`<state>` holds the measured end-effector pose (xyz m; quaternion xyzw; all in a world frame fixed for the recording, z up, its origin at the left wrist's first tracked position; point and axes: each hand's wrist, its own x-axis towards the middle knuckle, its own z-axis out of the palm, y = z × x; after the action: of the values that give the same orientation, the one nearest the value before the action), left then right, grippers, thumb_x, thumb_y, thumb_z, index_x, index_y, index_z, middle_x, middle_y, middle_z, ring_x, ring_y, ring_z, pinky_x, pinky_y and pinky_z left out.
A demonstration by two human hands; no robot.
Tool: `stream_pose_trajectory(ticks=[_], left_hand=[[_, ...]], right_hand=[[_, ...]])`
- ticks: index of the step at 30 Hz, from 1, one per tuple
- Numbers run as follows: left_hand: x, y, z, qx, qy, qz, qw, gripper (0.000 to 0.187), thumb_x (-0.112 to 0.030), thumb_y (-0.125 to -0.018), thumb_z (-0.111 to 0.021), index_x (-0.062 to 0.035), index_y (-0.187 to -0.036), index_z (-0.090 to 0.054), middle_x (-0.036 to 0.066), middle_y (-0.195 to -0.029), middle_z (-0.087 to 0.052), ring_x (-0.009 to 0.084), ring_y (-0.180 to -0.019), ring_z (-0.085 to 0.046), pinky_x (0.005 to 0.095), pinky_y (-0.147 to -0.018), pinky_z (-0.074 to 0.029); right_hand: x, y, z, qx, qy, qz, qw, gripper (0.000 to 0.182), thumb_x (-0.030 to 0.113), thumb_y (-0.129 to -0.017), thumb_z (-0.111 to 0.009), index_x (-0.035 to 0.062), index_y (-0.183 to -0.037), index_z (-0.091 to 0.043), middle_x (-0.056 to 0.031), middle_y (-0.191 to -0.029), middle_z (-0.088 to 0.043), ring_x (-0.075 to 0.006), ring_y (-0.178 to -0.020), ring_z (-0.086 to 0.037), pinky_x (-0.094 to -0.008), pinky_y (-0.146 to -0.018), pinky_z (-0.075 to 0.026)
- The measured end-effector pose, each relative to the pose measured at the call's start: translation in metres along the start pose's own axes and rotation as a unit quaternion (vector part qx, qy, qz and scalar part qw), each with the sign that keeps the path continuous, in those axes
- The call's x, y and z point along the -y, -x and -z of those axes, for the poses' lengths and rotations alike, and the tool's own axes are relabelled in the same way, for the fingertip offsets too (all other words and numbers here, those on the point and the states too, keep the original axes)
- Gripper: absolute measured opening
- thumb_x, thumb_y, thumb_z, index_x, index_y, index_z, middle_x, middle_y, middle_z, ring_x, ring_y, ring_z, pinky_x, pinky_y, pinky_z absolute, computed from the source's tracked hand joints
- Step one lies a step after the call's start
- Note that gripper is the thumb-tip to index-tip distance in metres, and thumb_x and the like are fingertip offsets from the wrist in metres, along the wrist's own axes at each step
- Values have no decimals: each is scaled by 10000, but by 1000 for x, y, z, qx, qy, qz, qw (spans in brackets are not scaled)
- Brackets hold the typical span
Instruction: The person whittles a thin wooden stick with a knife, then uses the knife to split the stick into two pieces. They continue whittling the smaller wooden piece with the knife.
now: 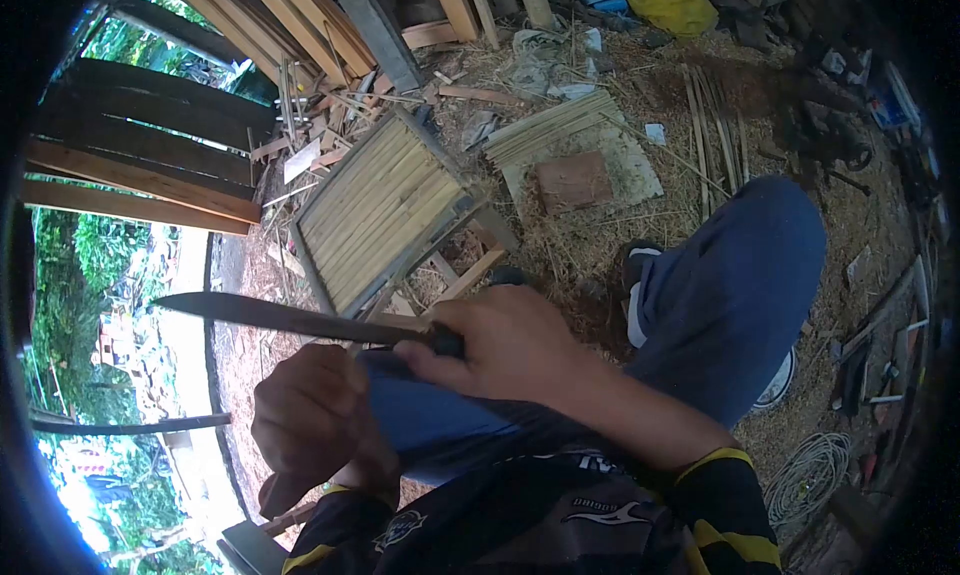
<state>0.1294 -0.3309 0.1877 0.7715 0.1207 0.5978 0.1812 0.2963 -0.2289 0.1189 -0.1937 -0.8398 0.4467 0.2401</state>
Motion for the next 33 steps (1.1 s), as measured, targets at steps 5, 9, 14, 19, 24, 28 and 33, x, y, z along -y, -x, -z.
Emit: stream_pose_trajectory(ticks=[5,9,14,19,24,28,33], left_hand=[[-23,11,-22,-182,-115,112,970,369,-367,-892,-693,-107,-664,-563,61,-685,-553,244,-561,-549,375,-483,-456],[-9,24,-38,-254,-165,36,952,426,-461,-930,-634,-127,-683,-539,45,-697,-541,267,-644,-551,382,-526,-475],[-5,13,-39,-283,-190,14,940,618,-673,-962,-478,-128,-672,-482,28,-664,-499,231,-594,-504,348,-487,-434],[10,-15,-13,-301,-86,-16,950,678,-747,-964,-381,-148,-647,-363,-15,-562,-345,114,-452,-342,274,-393,-240],[23,-45,30,-295,25,19,955,580,-662,-1018,-403,-189,-686,-357,-42,-594,-254,107,-509,-201,293,-468,-182],[39,-70,67,-281,110,99,948,599,-663,-1016,-409,-178,-678,-307,-53,-588,-212,99,-517,-170,280,-469,-164],[60,-105,89,-299,6,198,933,613,-666,-1003,-437,-155,-696,-291,-45,-621,-199,106,-541,-202,309,-480,-168]], right_hand=[[-10,-9,-5,-27,46,-46,998,520,511,-929,-647,62,-667,-633,-177,-560,-596,-391,-569,-655,-497,-558,-535],[-6,0,-11,-22,11,-72,997,526,502,-953,-623,50,-685,-640,-183,-555,-582,-392,-562,-647,-487,-550,-523],[-1,-7,-11,18,-124,-150,981,557,517,-974,-599,24,-718,-647,-186,-554,-570,-394,-552,-623,-468,-549,-488],[11,-22,-7,-5,-91,-139,986,567,521,-988,-574,18,-740,-661,-183,-568,-580,-383,-570,-631,-471,-566,-481],[27,-51,9,4,-78,-142,987,588,531,-999,-537,15,-738,-648,-160,-601,-610,-353,-578,-641,-469,-585,-485],[3,-81,7,16,-183,-134,974,611,598,-1019,-494,39,-823,-645,-38,-556,-533,-177,-440,-519,-344,-465,-409],[11,-107,40,112,-425,-275,855,595,603,-1040,-438,57,-871,-605,16,-546,-480,-77,-372,-411,-266,-387,-340]])
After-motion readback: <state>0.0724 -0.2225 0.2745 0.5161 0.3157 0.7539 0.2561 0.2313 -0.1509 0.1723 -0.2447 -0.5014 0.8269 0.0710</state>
